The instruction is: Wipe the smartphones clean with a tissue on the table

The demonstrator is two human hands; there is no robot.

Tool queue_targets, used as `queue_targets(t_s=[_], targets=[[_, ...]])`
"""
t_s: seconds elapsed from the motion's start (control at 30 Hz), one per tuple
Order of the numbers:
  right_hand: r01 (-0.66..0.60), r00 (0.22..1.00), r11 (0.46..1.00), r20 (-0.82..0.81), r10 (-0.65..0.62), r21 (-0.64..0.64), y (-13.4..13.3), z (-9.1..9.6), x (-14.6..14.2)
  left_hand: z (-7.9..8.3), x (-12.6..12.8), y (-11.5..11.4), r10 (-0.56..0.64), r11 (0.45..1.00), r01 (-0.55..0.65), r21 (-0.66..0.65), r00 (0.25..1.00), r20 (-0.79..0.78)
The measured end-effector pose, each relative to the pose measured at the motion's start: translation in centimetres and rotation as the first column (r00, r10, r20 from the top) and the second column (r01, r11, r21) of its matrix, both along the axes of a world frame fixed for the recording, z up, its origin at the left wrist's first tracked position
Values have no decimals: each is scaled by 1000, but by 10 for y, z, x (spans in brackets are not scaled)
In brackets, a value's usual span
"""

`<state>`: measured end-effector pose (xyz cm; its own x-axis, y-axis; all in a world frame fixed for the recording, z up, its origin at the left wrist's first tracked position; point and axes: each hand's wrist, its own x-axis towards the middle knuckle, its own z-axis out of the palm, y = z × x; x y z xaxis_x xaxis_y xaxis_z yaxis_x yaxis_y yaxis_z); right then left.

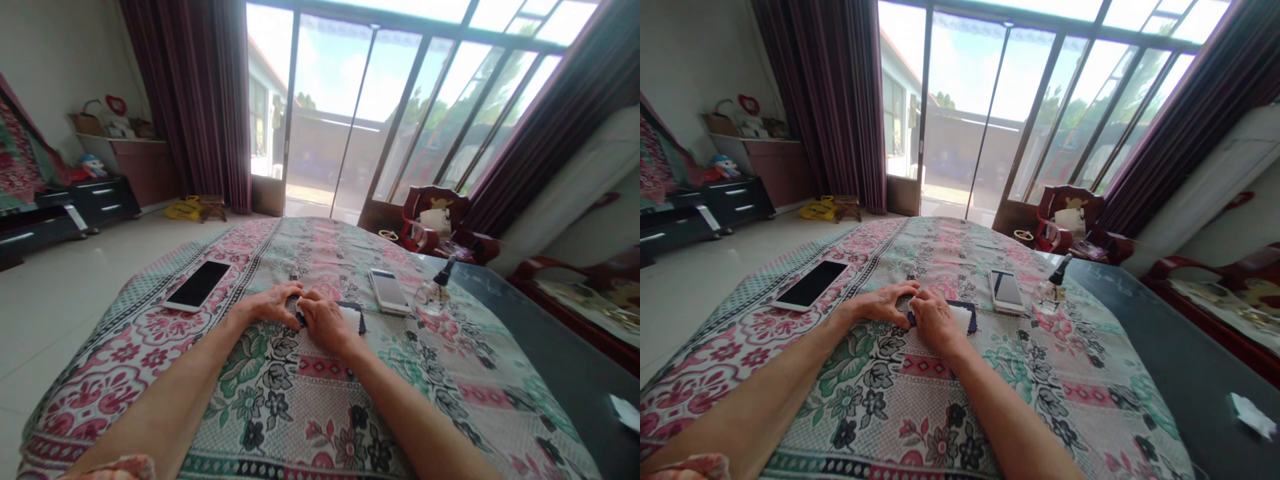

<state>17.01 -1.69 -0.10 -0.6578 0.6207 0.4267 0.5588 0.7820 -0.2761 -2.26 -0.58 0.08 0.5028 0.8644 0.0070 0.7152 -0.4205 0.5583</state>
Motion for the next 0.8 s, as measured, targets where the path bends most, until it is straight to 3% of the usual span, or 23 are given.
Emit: queue_targets(t_s=[0.13,0.3,0.6,0.8], targets=[[-44,999,999,-2,44,8,-9,-4,0,-2,-3,2,-24,999,23,-27,998,-53],[-76,993,994,-92,68,-78,-11,-3,10,-3,-3,2,-27,998,22,-54,996,-82],[181,979,982,-83,-186,-58,23,2,76,-1,4,-7,43,998,-40,46,997,-65],[227,969,974,-95,-226,-2,9,-3,99,-2,5,-3,33,995,-27,98,998,-59]])
